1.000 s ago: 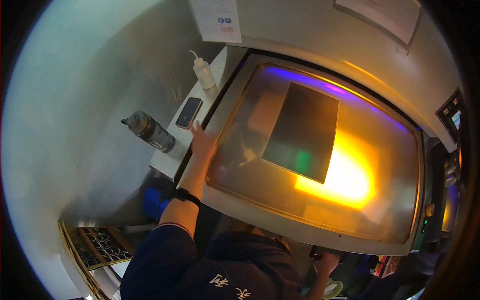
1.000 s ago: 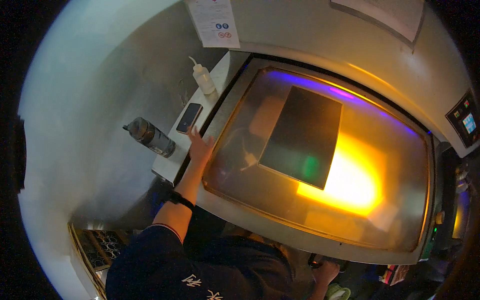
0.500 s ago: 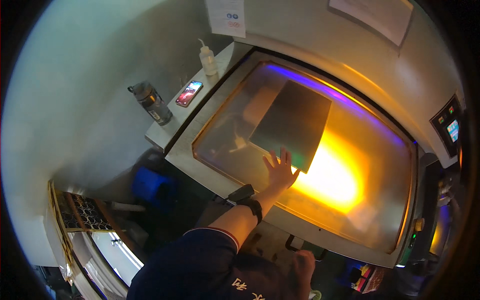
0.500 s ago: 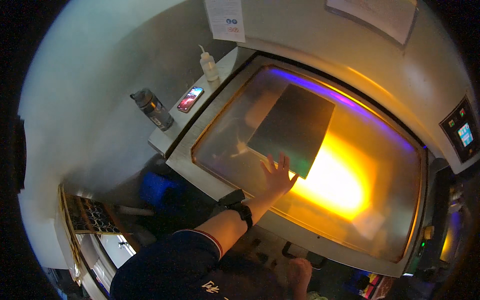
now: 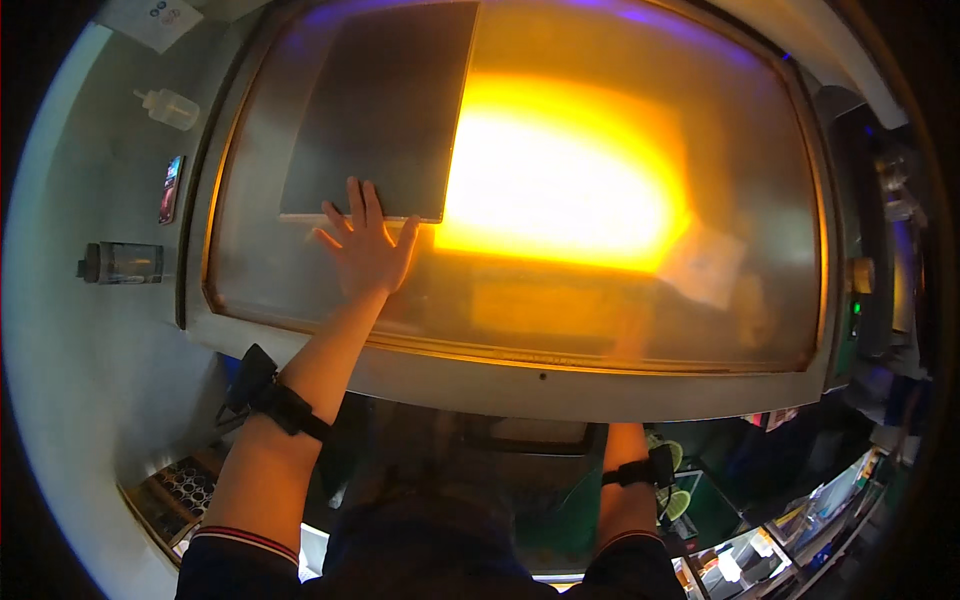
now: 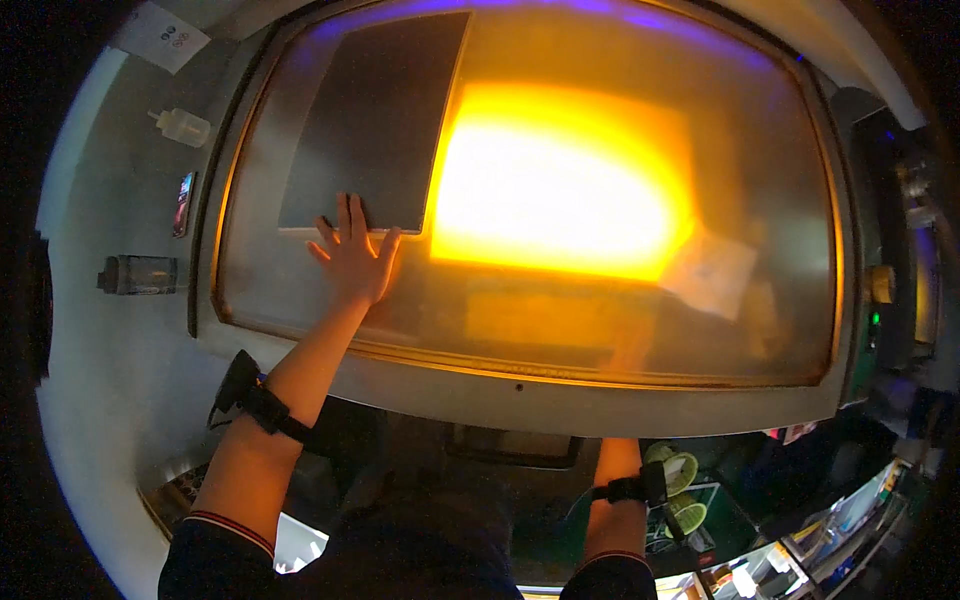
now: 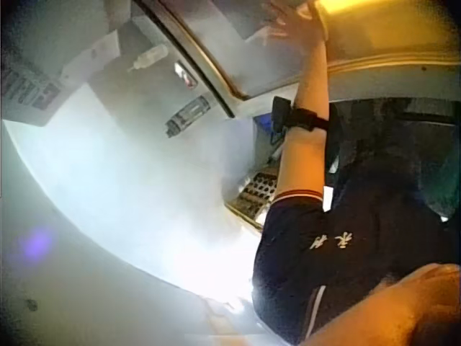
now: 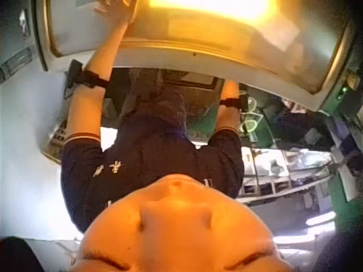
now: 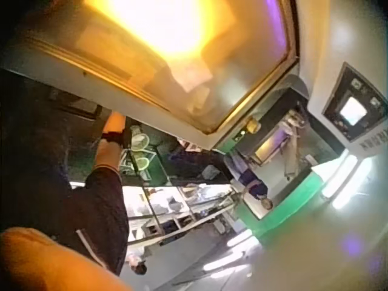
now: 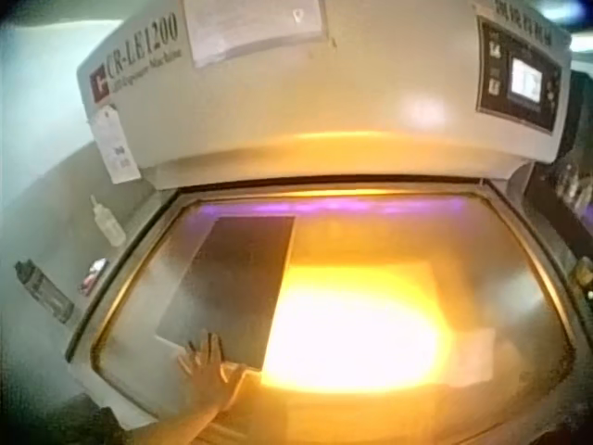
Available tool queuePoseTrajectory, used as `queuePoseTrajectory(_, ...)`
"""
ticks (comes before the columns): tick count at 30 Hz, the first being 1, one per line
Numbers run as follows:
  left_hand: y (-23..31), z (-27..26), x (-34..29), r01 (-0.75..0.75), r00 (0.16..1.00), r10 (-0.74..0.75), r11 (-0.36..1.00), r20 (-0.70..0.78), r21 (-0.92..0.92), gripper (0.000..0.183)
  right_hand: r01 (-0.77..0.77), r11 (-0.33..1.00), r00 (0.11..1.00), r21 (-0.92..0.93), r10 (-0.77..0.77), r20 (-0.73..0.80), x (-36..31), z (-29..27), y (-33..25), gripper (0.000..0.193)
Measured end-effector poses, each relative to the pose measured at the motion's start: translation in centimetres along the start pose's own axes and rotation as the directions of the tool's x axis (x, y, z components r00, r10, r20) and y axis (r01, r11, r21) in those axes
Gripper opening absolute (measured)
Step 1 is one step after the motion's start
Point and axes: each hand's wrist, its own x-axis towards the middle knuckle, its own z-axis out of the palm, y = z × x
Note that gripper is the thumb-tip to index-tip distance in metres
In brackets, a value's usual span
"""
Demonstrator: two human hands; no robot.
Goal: Operating an industrial LED exposure machine to process electronic components or printed circuit materials.
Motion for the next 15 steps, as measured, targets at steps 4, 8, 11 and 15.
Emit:
queuePoseTrajectory(4, -1.0, -0.4, -0.3, 0.018, 1.0, -0.018, 1.0, 0.023, -0.01, 0.087, -0.039, 0.996, 0.999, 0.081, 0.038, 0.018, -2.4, 4.3, 1.1, 0.034)
queuePoseTrajectory(8, 0.0, -1.3, -0.3, 0.013, 1.0, -0.013, 1.0, 0.018, -0.012, 0.087, -0.018, 0.973, 0.999, 0.229, 0.026, -0.034, -4.1, 6.7, 3.2, 0.033)
queuePoseTrajectory(11, 1.2, -1.8, -0.6, 0.019, 0.997, -0.016, 0.999, 0.07, -0.036, 0.089, 0.046, 0.931, 0.992, 0.361, -0.001, -0.125, -5.6, 5.9, 5.1, 0.033)
queuePoseTrajectory(15, 0.1, -2.1, -0.7, 0.031, 0.996, -0.028, 0.999, 0.087, -0.034, 0.088, 0.176, 0.944, 0.982, 0.28, -0.15, -0.113, -10.4, -0.2, 0.7, 0.033)
